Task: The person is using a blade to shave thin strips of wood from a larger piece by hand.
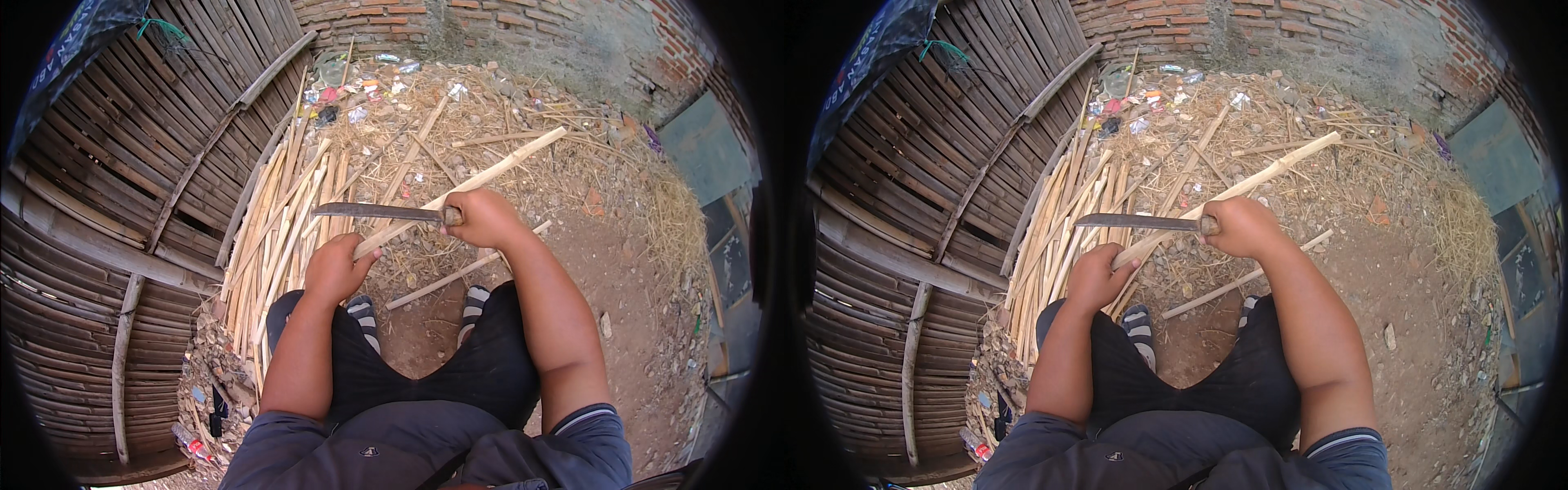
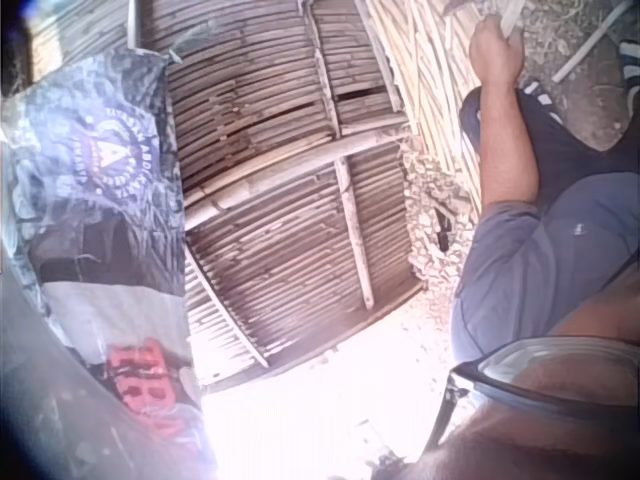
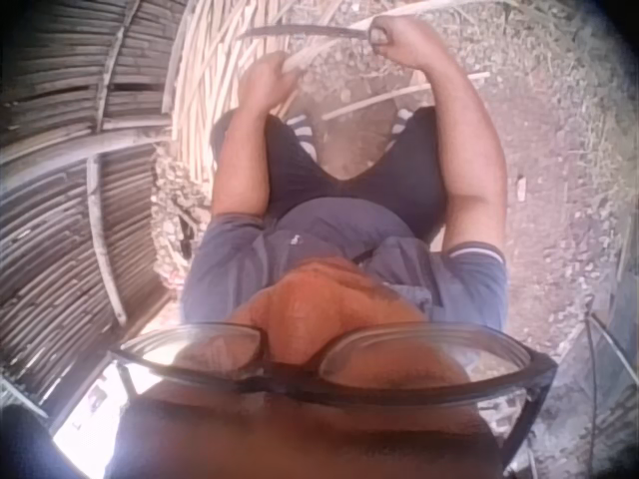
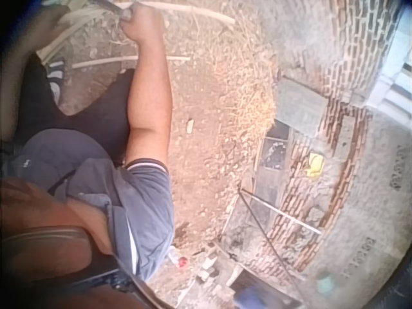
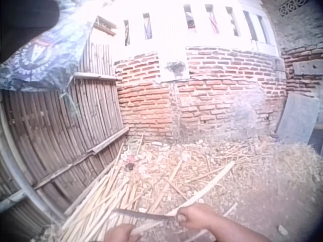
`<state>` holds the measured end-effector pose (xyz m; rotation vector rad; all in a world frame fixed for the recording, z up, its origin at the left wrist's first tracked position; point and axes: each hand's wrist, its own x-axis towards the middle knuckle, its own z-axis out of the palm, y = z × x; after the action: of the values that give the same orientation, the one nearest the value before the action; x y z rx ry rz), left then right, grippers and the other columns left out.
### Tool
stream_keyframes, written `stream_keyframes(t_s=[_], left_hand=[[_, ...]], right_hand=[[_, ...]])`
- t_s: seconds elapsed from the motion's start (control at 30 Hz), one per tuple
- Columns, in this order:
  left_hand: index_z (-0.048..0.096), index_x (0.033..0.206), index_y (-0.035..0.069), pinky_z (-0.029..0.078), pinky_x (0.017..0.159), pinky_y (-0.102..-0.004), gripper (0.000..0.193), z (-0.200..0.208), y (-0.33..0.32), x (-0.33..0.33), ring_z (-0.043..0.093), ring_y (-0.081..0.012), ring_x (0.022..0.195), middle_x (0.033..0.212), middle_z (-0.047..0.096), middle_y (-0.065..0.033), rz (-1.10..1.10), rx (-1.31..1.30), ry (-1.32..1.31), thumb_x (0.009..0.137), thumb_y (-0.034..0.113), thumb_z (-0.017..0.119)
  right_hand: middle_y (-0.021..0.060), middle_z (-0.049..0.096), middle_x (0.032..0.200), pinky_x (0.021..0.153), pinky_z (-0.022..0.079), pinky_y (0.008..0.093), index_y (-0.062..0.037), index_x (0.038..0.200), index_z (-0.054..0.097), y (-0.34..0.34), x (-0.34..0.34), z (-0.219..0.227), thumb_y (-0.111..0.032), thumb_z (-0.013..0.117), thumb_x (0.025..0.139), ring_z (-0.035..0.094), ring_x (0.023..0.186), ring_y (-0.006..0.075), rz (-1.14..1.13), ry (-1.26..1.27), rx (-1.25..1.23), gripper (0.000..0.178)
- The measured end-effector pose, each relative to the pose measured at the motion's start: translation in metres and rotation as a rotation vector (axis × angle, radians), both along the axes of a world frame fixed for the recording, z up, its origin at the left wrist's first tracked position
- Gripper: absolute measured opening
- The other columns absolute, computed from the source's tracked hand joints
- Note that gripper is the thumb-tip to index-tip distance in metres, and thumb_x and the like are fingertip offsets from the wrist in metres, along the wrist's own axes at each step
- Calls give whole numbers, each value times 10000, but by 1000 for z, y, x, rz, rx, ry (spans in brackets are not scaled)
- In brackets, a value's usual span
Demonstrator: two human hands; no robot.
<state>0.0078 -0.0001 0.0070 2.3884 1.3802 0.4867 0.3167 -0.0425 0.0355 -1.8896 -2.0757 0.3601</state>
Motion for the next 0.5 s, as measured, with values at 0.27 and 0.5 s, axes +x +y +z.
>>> stream_keyframes(t_s=[0.27, 0.5], left_hand=[[766, 1080, 67, 564, 841, -514, 418, 2, -2, 0, 725, -426, 985, 1019, 755, -194, -21, -44, 26, 959, 467, 761], [768, 1098, 68, 564, 863, -518, 417, 2, -3, -1, 723, -420, 1016, 1039, 759, -201, -28, -31, 30, 953, 459, 764]], right_hand=[[138, 788, 1042, 880, 593, 500, -162, 1162, 771, 1, -17, 7, -434, 864, 857, 754, 1038, 372, 24, -102, -191, 419], [130, 790, 1048, 871, 598, 503, -172, 1167, 773, 3, -21, 5, -449, 859, 864, 757, 1053, 363, 24, -124, -216, 419]])
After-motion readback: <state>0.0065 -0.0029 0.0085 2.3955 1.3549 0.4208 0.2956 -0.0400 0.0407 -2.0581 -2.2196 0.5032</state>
